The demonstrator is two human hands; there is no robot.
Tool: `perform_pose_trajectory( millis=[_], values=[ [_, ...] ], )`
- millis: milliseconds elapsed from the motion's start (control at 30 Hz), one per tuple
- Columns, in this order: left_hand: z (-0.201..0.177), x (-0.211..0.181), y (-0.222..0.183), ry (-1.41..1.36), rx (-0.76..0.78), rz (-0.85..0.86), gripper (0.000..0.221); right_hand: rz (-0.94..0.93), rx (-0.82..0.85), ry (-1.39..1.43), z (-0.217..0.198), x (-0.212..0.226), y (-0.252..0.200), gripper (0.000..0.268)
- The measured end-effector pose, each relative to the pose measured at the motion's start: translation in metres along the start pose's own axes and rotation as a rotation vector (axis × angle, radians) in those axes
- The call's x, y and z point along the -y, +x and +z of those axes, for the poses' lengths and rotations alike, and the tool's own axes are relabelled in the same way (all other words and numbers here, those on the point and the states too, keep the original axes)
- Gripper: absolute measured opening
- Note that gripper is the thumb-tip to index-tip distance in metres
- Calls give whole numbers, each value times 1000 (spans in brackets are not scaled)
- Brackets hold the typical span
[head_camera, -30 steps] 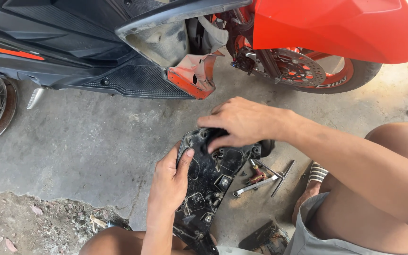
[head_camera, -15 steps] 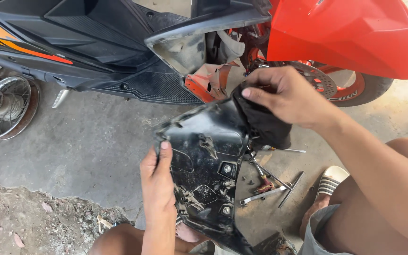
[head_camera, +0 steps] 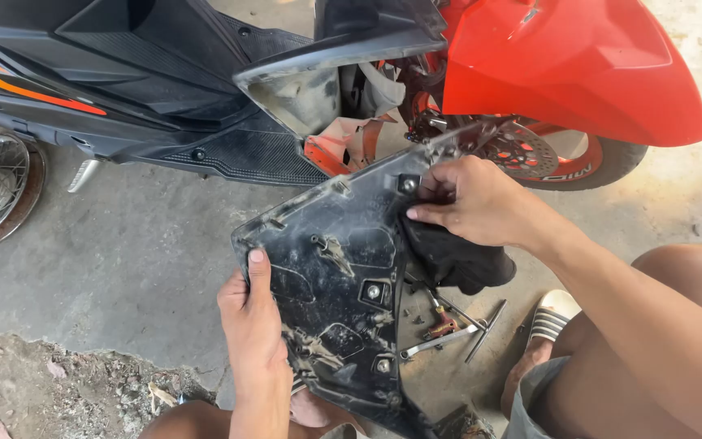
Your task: Removing and cleaning a plastic fairing panel from a motorcycle
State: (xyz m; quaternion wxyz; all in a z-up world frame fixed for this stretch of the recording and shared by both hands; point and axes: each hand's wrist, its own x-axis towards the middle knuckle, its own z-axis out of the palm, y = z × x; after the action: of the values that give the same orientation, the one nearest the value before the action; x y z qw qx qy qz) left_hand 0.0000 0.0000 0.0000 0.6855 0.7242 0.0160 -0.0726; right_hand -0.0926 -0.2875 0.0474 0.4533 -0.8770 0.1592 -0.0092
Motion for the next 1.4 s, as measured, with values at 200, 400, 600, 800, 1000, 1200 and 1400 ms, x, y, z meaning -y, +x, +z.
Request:
perform_pose_trajectory(
  millis=[200, 400, 600, 800, 1000, 1200, 1400],
  values=[
    [-12, -21, -15, -57, -70, -163, 28, -40, -51, -28, 32, -16, 1, 13],
    [-49, 13, -9, -11, 35, 31, 25, -17, -194, 351, 82, -23, 8, 18],
    [-37, -58, -8, 405, 196, 248, 48, -8, -95, 266, 92, -13, 14, 18],
    [-7, -52, 0, 1424, 267, 71, 55, -167, -43, 154, 108, 4, -1, 18],
    [20, -15, 4, 1122, 438, 50, 72, -26, 107, 119, 89, 20, -6, 17],
    [24, -16, -10, 897, 199, 59, 53, -43, 4, 345, 90, 7, 4, 18],
    [5, -8, -2, 746, 109, 32, 51, 19, 79, 484, 72, -8, 12, 11]
  ],
)
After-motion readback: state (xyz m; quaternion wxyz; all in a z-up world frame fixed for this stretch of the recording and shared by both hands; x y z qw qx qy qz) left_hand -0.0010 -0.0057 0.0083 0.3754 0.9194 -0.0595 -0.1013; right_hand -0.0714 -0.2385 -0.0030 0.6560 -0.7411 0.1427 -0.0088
